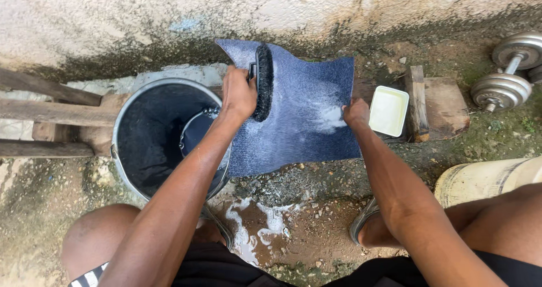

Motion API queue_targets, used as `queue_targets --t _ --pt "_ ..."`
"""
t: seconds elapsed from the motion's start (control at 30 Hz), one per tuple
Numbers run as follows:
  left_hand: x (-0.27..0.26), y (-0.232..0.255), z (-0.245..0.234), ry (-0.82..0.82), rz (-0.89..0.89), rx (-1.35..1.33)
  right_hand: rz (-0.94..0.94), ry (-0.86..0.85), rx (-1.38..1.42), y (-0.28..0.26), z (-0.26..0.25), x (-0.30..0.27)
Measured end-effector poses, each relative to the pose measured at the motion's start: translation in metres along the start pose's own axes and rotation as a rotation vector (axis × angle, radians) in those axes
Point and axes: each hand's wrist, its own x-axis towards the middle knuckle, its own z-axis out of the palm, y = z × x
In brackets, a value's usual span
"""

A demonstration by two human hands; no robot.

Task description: The person cleans a small mat by applying soap from a container and scrubbing the surface with a handheld brush while it rests on a wooden support near a bucket of water.

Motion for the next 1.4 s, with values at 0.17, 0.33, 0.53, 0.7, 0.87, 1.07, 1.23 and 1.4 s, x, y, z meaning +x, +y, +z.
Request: queue_targets --t 0.17,0.33,0.53,0.7,0.87,1.07,1.23,1.4 --pt "-0.001 -0.010 -0.002 -0.075 -0.280 0.161 0.131 -0.117 -0.051 0.014 0.000 -0.004" --pt "-0.002 -0.025 -0.003 -0.214 -0.287 0.239 -0.054 -0.210 -0.177 0.017 0.005 -0.017" --pt "-0.002 0.003 0.000 -0.255 -0.330 0.254 -0.093 -0.263 -0.037 -0.007 0.023 -0.045" --pt "-0.008 0.019 0.015 -0.290 -0.421 0.167 -0.112 -0.552 0.897 -0.092 0.036 -0.093" --pt "-0.008 0.023 0.034 -0.315 -0.467 0.123 -0.270 -0.477 1.073 -0.186 0.000 -0.157" --pt "-0.016 0.039 0.023 -0.606 -0.449 -0.093 -0.442 -0.341 0.646 -0.179 0.005 -0.172" --pt "-0.022 0.127 -0.043 -0.808 -0.080 0.215 -0.342 -0.295 0.534 -0.112 0.056 -0.126" --pt "-0.044 0.189 -0.122 -0.808 0.015 0.302 -0.026 -0.067 0.152 0.002 0.033 -0.112"
